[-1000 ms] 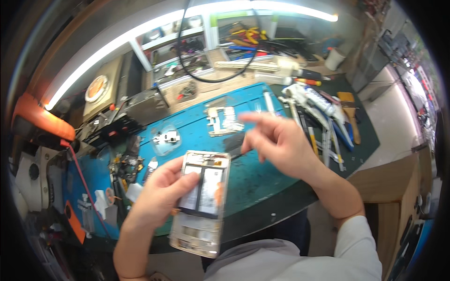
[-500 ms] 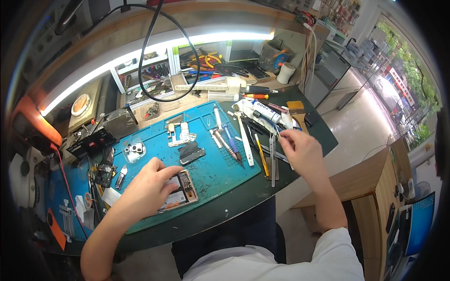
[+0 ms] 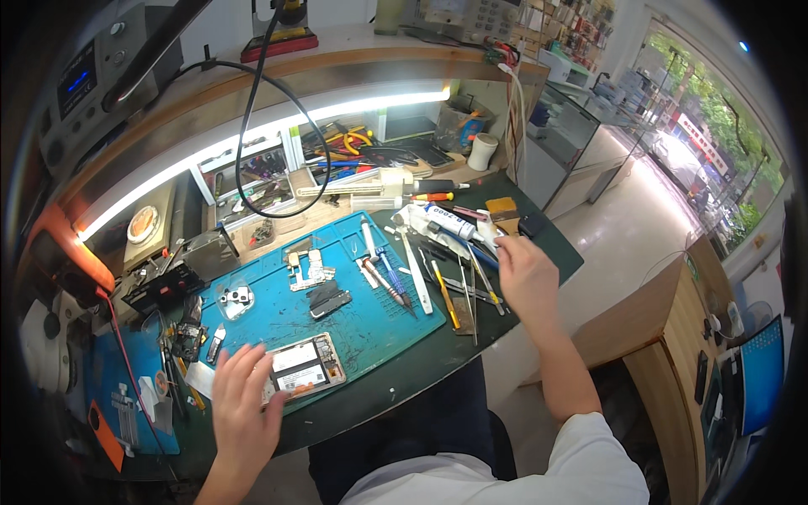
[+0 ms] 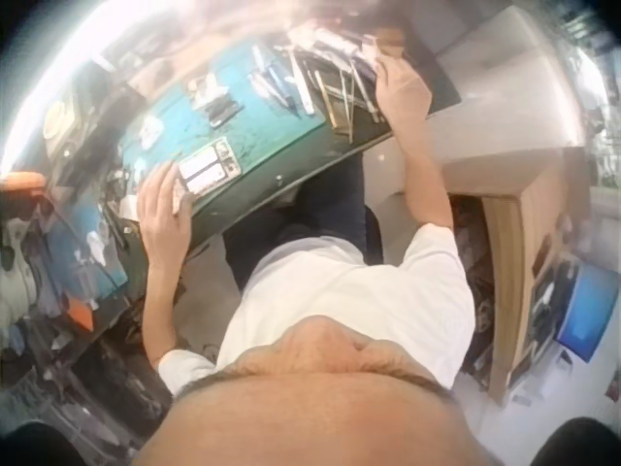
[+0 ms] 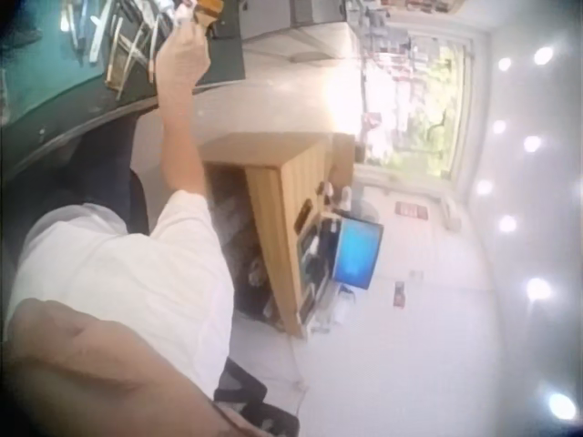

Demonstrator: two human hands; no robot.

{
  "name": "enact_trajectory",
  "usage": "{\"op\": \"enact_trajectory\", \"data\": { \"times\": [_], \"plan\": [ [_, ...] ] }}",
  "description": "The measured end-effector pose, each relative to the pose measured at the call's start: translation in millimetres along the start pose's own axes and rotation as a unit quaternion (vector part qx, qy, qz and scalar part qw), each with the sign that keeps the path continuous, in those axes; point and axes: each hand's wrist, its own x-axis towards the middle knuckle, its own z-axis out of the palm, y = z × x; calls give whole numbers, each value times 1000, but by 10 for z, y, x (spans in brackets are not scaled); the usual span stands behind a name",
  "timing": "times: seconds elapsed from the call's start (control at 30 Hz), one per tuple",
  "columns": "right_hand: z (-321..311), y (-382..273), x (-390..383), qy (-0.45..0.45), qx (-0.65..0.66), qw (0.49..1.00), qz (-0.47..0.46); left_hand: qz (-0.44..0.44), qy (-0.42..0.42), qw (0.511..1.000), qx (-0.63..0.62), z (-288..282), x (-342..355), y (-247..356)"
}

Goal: The person cleans a disassembled smartphone with a brush and compressed air, then uses tweezers and a spudger to remove and reposition internal components including the battery and ribbon cables. The person handles the phone and tools directly on a cluttered workbench.

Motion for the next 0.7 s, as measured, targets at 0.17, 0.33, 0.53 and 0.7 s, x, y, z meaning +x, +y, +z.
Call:
{"op": "enact_trajectory", "data": {
  "times": [0.17,0.33,0.53,0.7],
  "plan": [
    [47,284,69,-105,72,990,58,-35,64,997,-4,-331,-698,-302],
    [174,56,40,-136,-54,984,-101,-68,156,983,62,-491,-1158,-510],
    [533,1075,-37,-176,0,982,-67,-87,231,949,195,-1057,-1883,-965],
    [864,1542,-150,-171,-28,966,-193,-275,413,829,258,-1498,-3005,-1684]
  ]
}}
